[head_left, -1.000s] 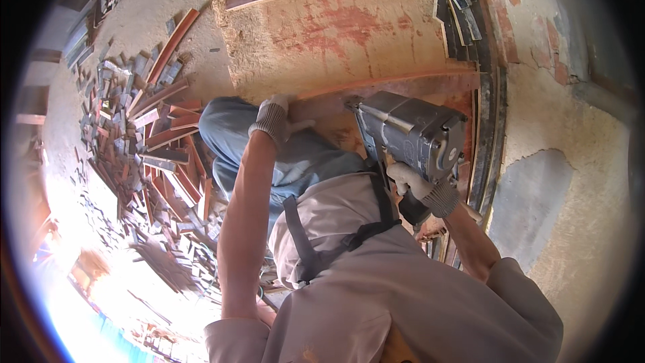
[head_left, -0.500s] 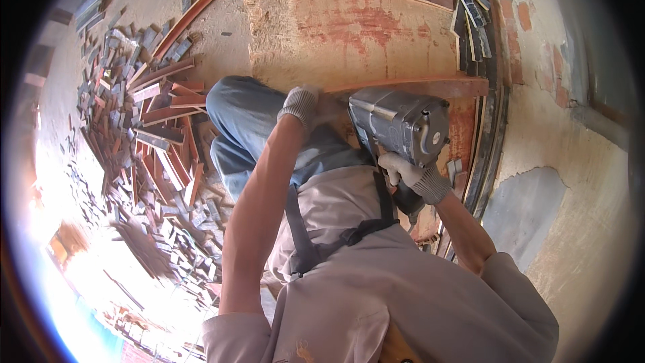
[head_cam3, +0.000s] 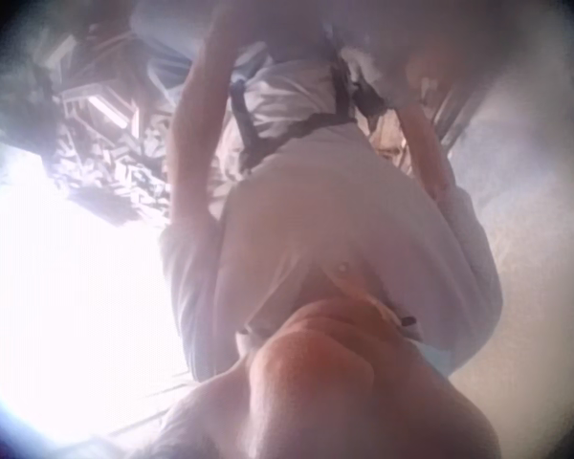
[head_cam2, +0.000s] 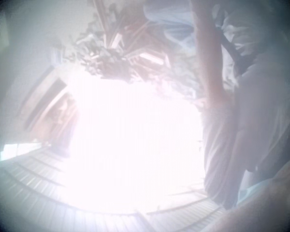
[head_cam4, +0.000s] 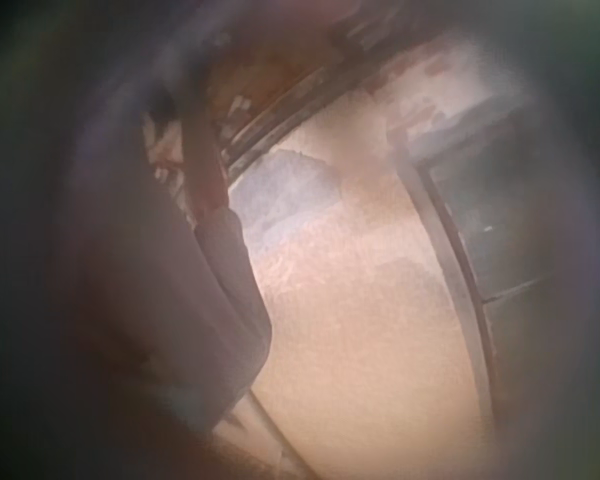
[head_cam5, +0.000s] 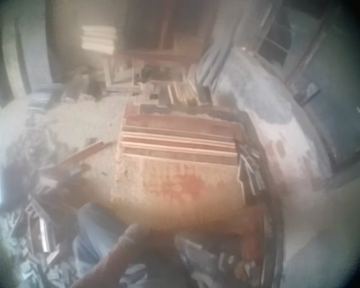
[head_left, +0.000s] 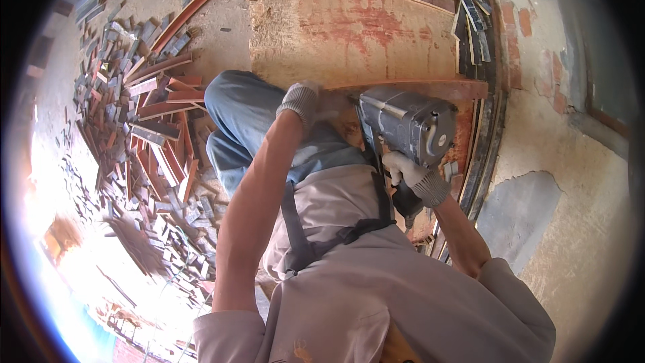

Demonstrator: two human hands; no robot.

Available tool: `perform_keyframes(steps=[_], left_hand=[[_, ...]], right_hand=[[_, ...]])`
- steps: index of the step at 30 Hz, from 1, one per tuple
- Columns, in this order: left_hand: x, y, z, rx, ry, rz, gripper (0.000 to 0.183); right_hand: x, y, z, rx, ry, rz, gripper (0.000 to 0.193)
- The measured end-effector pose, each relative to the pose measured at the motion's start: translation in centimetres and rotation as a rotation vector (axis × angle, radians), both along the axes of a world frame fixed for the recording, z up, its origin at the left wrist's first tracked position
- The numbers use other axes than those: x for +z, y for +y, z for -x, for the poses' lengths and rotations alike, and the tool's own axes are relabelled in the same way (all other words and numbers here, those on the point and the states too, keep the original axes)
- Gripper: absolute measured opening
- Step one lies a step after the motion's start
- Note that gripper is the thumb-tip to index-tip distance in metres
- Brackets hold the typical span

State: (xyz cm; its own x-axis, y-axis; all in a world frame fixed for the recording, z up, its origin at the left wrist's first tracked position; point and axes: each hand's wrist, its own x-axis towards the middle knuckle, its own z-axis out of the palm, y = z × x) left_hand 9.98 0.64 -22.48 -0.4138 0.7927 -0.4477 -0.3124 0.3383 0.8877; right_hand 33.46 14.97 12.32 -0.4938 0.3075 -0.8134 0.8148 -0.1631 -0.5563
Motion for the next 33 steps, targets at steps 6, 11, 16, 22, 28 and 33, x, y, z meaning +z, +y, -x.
perform_keyframes(steps=[6, 11, 16, 22, 28, 33], left_hand=[[2.8, 0.0, -0.2, -0.223, 0.166, 0.134, 0.030], [10.4, 0.7, 0.9, -0.369, 0.375, 0.265, 0.033], [20.5, 1.0, 0.3, -0.483, 0.883, 0.385, 0.041], [23.8, -5.8, 4.5, 0.226, 1.044, 0.127, 0.032], [31.5, -24.9, 15.3, 0.474, 1.226, 0.360, 0.045], [37.9, -35.5, 18.1, 0.698, 1.212, 0.731, 0.069]], right_hand=[[0.0, -0.4, 0.2, 0.013, 0.030, 0.007, 0.030], [-0.5, 0.2, -1.1, 0.057, 0.131, -0.032, 0.029], [-3.3, 0.2, -5.4, 0.270, 0.076, -0.328, 0.023], [-2.5, -2.9, -6.2, 0.386, 0.314, -0.761, 0.081], [1.0, -2.6, -2.9, 0.550, -0.040, -0.611, 0.073], [0.4, 4.8, -1.9, 0.829, 0.089, -0.355, 0.043]])
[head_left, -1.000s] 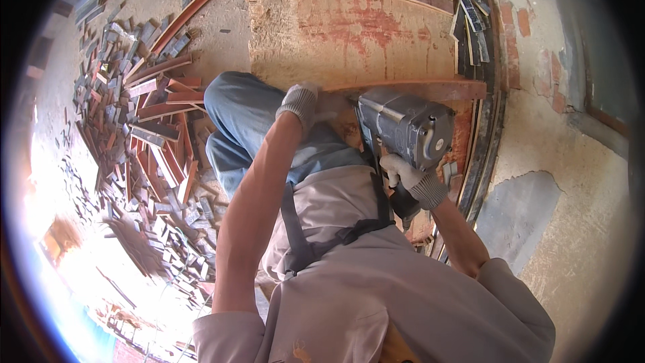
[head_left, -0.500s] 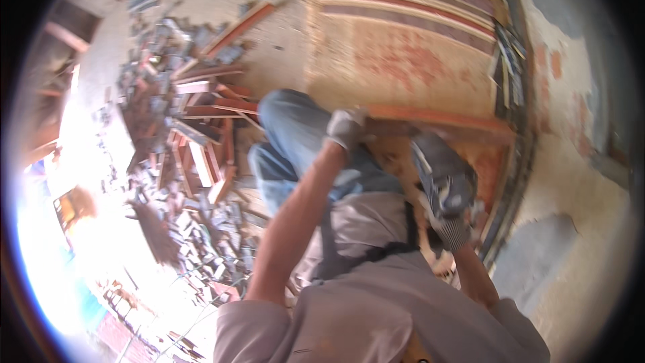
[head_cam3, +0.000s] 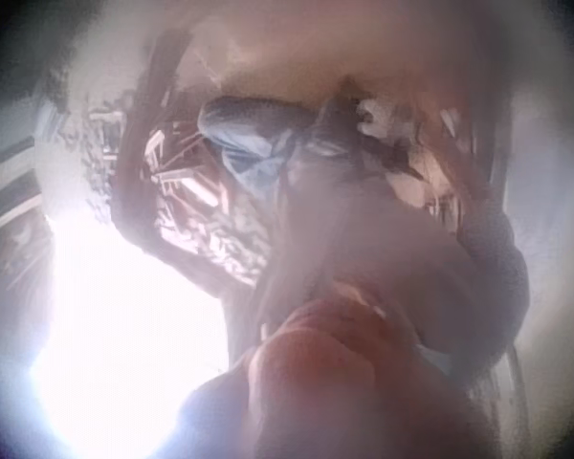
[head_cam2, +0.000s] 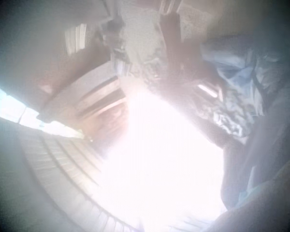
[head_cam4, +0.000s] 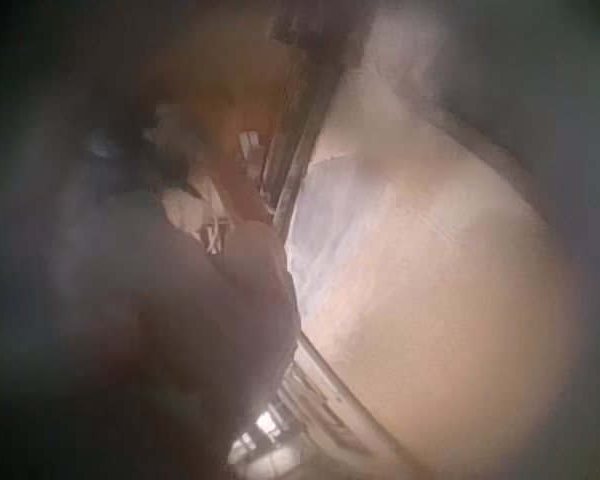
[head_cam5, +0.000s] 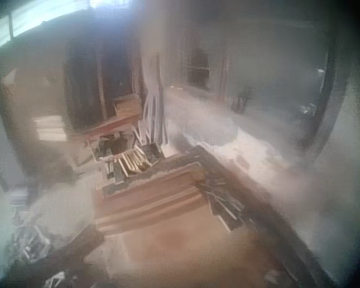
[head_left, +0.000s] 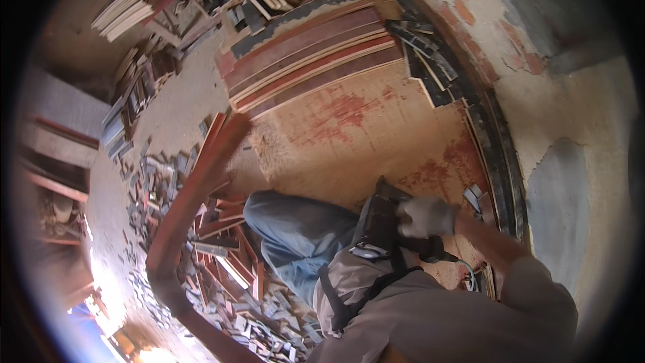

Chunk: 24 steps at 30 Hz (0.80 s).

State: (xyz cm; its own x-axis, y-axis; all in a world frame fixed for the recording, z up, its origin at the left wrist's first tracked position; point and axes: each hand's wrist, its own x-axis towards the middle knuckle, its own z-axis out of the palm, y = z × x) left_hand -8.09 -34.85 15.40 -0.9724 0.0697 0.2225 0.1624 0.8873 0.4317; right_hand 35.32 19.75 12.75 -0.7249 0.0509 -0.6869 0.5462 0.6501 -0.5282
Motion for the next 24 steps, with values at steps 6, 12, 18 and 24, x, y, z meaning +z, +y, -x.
perform_keyframes(steps=[6, 12, 18, 24], left_hand=[[-9.2, 0.6, -3.3, 0.197, -0.424, -0.942, 0.067], [-13.5, 13.0, -10.7, 0.116, -0.342, -1.049, 0.043], [-11.8, 20.1, -12.3, 0.067, -0.407, -1.197, 0.033], [-12.4, 22.9, -11.5, -0.011, -0.434, -0.783, 0.045]], right_hand=[[-6.8, 15.1, 11.3, -0.383, 0.724, -0.698, 0.049], [-9.4, 30.0, 22.1, -0.746, 0.344, -0.858, 0.062], [-9.1, 30.9, 25.1, -0.979, 0.187, -0.583, 0.077], [-9.3, 27.0, 18.5, -1.134, 0.227, -0.097, 0.035]])
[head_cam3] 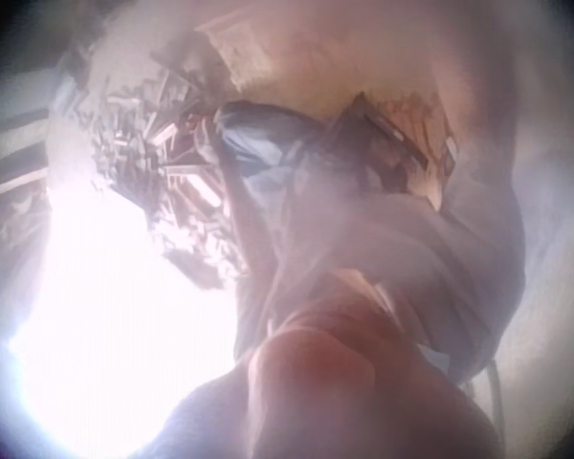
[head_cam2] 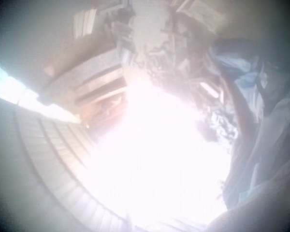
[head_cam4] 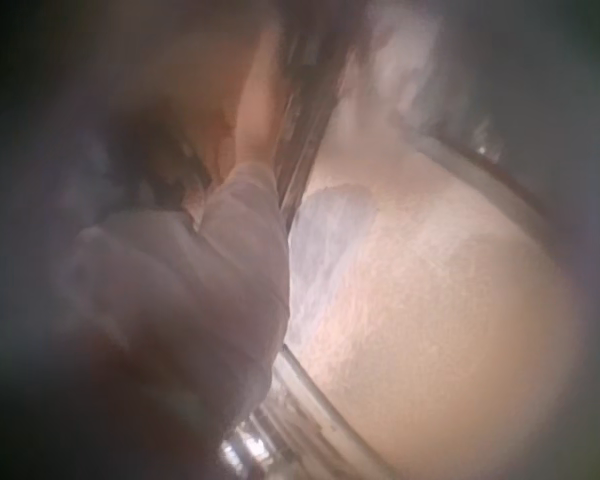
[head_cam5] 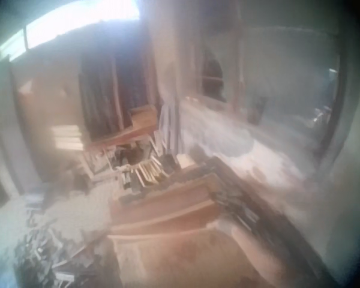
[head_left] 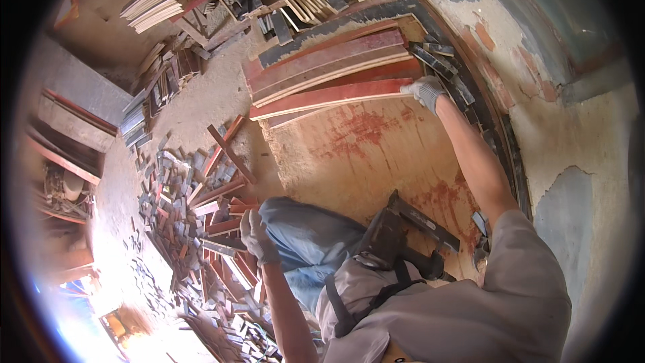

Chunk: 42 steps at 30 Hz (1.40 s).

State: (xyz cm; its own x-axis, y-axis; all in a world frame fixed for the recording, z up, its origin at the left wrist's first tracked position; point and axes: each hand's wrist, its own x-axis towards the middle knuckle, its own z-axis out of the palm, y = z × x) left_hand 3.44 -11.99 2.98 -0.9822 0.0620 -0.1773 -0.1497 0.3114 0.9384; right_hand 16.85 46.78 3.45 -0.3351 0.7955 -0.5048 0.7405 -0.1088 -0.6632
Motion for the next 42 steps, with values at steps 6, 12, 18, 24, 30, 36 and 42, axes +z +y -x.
perform_keyframes(steps=[6, 12, 18, 24, 30, 36, 42], left_hand=[[1.7, 6.0, 0.8, -0.175, 0.062, 0.023, 0.048], [2.9, 7.0, 3.3, -0.155, -0.166, -0.218, 0.054], [1.6, 7.1, 3.4, -0.261, -0.007, 0.059, 0.065], [-1.7, 8.6, 3.2, -0.265, 0.217, 0.645, 0.072], [-3.2, 7.6, 4.8, -0.293, 0.086, 0.379, 0.044], [-2.4, 8.5, 3.8, -0.195, -0.069, 0.269, 0.044], [-1.5, 9.3, 4.1, -0.196, -0.031, 0.305, 0.046]], right_hand=[[0.4, -5.5, -6.4, 0.123, 0.243, 0.226, 0.025], [4.4, -11.1, -10.9, 0.522, 0.395, 0.363, 0.037], [3.1, -11.7, -16.8, 0.796, 0.274, -0.559, 0.035], [-3.8, -12.9, -18.9, 0.579, 0.283, -0.647, 0.035], [-5.7, -13.9, -18.3, 0.288, 0.240, -0.527, 0.045], [-7.5, -14.2, -19.1, -0.016, 0.138, -0.378, 0.059], [-6.8, -15.1, -20.8, -0.035, 0.148, -0.236, 0.056]])
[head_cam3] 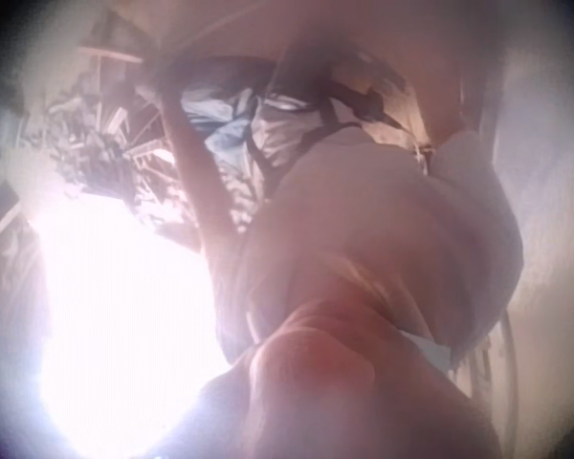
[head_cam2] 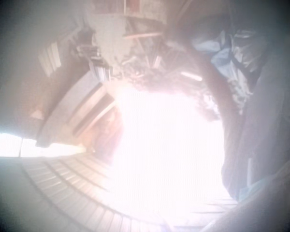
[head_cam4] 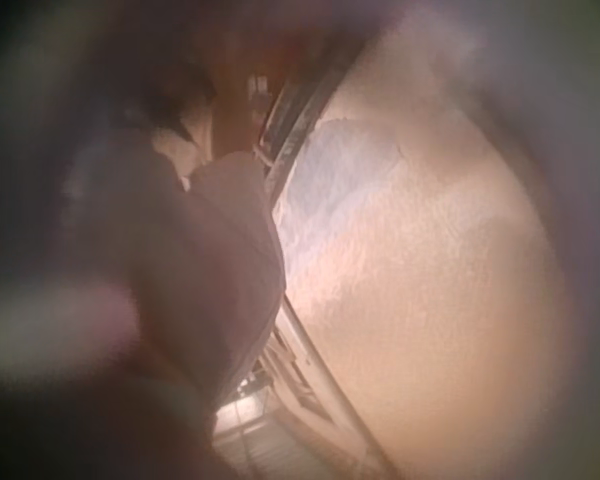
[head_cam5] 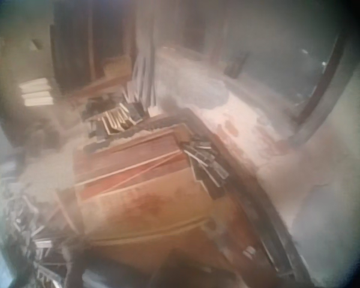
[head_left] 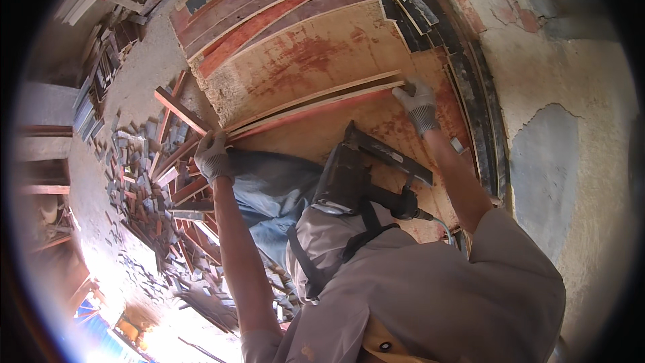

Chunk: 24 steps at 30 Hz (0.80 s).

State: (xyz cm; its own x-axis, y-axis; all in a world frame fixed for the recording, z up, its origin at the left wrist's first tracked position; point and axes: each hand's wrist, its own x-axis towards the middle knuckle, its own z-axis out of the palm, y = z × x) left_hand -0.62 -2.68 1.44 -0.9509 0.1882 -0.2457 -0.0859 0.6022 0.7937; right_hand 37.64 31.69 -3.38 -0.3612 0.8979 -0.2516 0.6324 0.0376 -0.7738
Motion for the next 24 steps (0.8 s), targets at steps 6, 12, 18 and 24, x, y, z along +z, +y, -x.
perform_keyframes(steps=[6, 12, 18, 24], left_hand=[[-1.2, -0.9, 0.8, -0.036, -0.005, -0.022, 0.041], [-2.4, -1.3, 1.6, 0.077, -0.081, -0.100, 0.030], [-2.0, -0.6, 1.3, 0.225, -0.227, -0.236, 0.026], [-0.9, -0.5, 1.1, 0.230, -0.176, -0.143, 0.030]], right_hand=[[3.8, -1.5, -1.1, -0.138, 0.447, 0.354, 0.039], [5.1, 0.0, 0.2, -0.352, 0.425, 0.427, 0.040], [4.3, 1.3, 1.4, -0.382, 0.521, 0.337, 0.027], [2.4, 2.1, 1.9, -0.352, 0.537, 0.345, 0.029]])
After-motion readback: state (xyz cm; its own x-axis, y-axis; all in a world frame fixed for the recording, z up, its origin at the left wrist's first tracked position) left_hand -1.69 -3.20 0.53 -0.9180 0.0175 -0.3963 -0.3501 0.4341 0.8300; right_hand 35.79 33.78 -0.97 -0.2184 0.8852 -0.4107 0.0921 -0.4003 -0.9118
